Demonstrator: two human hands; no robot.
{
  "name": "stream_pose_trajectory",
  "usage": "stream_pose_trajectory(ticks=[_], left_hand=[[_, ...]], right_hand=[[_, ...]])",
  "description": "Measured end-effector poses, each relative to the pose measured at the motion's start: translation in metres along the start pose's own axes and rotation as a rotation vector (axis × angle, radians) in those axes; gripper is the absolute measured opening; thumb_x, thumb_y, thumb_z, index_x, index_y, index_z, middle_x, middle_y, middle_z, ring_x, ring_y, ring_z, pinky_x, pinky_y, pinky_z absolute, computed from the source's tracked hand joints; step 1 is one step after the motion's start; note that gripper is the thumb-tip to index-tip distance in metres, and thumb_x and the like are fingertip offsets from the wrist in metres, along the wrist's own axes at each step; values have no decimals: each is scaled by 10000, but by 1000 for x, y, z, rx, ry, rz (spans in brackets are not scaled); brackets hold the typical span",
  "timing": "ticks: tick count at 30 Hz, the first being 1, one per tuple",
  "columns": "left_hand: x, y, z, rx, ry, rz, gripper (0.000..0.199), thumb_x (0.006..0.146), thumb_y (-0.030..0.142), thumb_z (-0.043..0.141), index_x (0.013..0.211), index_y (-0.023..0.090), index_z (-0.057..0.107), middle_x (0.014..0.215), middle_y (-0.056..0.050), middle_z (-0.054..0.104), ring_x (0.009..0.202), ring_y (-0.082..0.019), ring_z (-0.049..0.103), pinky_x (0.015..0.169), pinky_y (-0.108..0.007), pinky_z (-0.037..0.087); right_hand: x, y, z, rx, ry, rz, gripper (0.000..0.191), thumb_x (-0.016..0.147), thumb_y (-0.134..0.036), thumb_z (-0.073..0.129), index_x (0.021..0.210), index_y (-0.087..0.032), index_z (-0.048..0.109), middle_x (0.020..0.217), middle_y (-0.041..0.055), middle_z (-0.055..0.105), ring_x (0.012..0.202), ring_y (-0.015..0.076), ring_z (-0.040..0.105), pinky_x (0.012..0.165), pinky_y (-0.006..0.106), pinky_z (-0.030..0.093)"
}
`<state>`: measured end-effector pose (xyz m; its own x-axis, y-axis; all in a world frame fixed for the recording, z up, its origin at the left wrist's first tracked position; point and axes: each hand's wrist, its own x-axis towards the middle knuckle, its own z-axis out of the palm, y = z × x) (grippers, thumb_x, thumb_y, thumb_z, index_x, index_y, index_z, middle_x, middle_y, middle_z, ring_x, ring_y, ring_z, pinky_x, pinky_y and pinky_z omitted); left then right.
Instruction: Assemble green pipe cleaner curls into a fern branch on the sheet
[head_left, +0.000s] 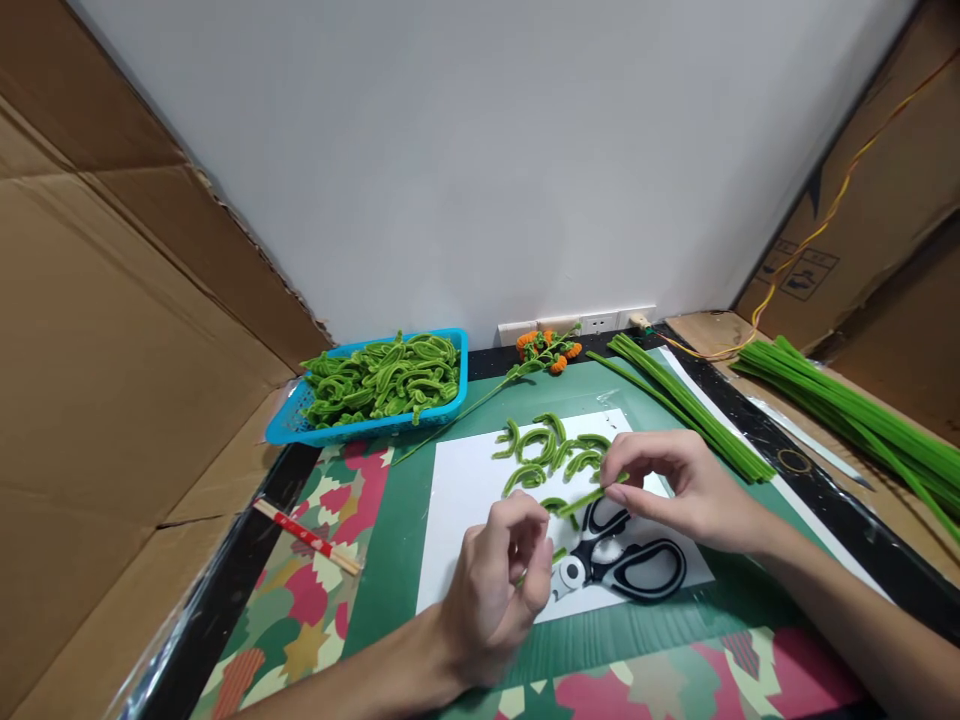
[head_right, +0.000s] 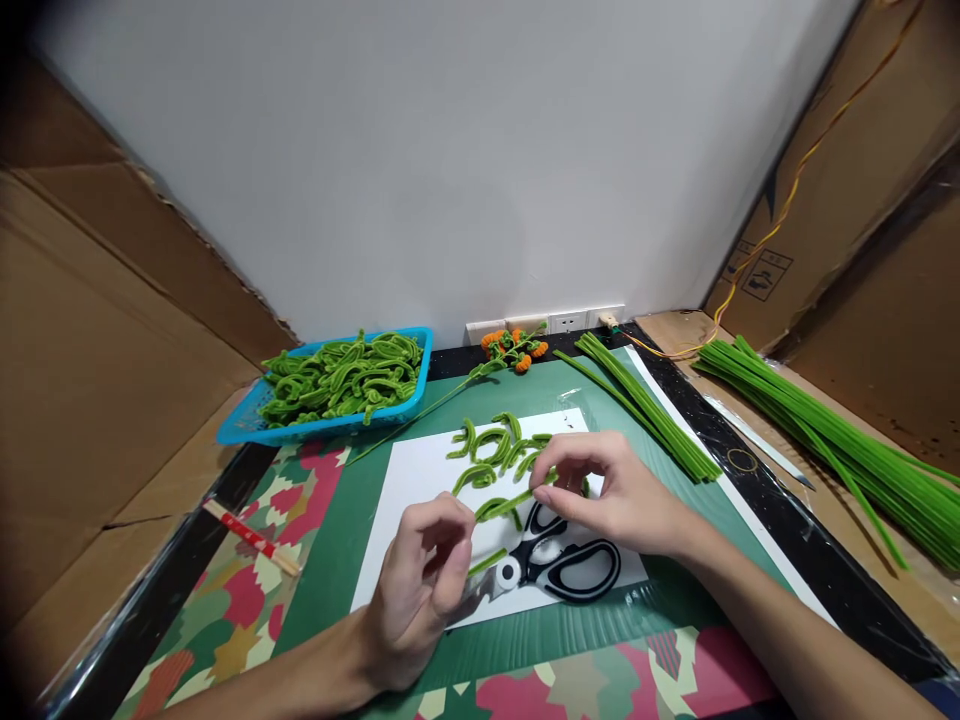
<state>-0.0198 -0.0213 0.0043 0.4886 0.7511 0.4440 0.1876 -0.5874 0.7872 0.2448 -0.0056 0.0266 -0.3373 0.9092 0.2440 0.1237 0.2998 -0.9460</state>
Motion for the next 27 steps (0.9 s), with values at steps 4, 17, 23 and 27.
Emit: stream_pose_trajectory(ticks=[4,17,23,27], left_hand=[[-5,12,9,-287,-10,-373,212,1110,376,498,1293,280,452,933,16,546,691,-99,496,596,-197,397],[-9,16,8,-404,-324,-643,525,1091,618,426,914,162,617,672,27,473,572,-92,355,510,-229,233],[-6,13,10,-475,-312,-657,498,1089,619,431,909,176,568,662,37,454,568,-92,363,498,-219,225],[-5,13,12,-498,-308,-614,483,1092,615,427,907,182,533,651,44,456,551,-86,359,488,-212,234]], right_hand=[[-2,-1,1,79,-94,2,128,941,-304,785,927,-177,780,865,47,716,744,152,622,665,267,487],[-1,-7,13,137,-130,19,131,911,-276,797,955,-154,780,820,45,712,679,132,605,632,242,491],[-1,0,17,209,-115,35,365,878,-274,846,1217,-185,745,914,39,728,701,123,614,661,237,507],[-1,4,21,276,-161,87,380,867,-318,868,1198,-170,755,895,45,747,706,131,643,667,239,516]])
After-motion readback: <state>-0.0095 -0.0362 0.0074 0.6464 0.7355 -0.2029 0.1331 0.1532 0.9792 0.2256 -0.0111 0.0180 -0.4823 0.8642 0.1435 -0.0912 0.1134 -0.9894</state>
